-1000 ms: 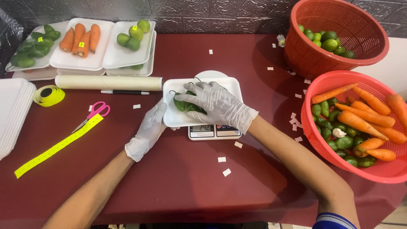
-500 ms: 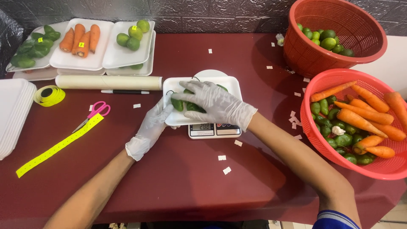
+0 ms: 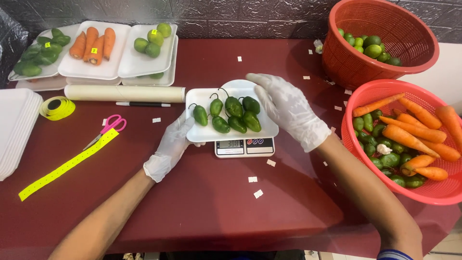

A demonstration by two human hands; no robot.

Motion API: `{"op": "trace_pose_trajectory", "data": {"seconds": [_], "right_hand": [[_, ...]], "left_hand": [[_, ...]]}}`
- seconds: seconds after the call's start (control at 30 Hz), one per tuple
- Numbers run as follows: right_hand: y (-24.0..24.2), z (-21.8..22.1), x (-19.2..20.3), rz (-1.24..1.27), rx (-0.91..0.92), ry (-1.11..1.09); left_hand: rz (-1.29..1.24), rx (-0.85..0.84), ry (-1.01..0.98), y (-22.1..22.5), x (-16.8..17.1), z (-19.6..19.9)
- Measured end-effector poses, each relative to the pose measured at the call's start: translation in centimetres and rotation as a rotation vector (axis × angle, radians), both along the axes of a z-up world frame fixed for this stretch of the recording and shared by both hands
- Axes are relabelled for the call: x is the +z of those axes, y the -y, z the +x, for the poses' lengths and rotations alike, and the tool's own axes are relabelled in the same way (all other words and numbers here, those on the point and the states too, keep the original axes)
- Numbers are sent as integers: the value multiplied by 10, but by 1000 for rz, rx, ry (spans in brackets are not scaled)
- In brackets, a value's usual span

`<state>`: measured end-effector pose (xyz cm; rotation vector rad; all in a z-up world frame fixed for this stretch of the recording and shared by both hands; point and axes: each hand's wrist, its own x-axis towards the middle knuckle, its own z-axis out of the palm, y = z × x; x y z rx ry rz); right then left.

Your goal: The person is weighing green peppers on a scale, placing them on a foam tray, and then wrapping the tray with plastic film.

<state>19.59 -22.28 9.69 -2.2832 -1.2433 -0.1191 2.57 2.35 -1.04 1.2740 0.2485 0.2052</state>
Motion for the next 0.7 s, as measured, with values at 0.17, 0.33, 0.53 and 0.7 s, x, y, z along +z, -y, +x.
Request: {"op": "trace_pose_trajectory", "data": {"seconds": [0.17, 0.33, 0.53, 0.7], "right_hand": [[27, 16, -29, -39, -317, 68], [58, 5, -61, -135, -384, -15], [72, -40, -63, -112, 114, 317], [66, -48, -80, -290, 270, 392]], "left_hand": [[-49, 83, 5, -2, 4, 1], [-28, 131, 26, -12, 10, 1], [-33, 210, 46, -29, 5, 4], [-44, 241, 46, -32, 18, -1]]}}
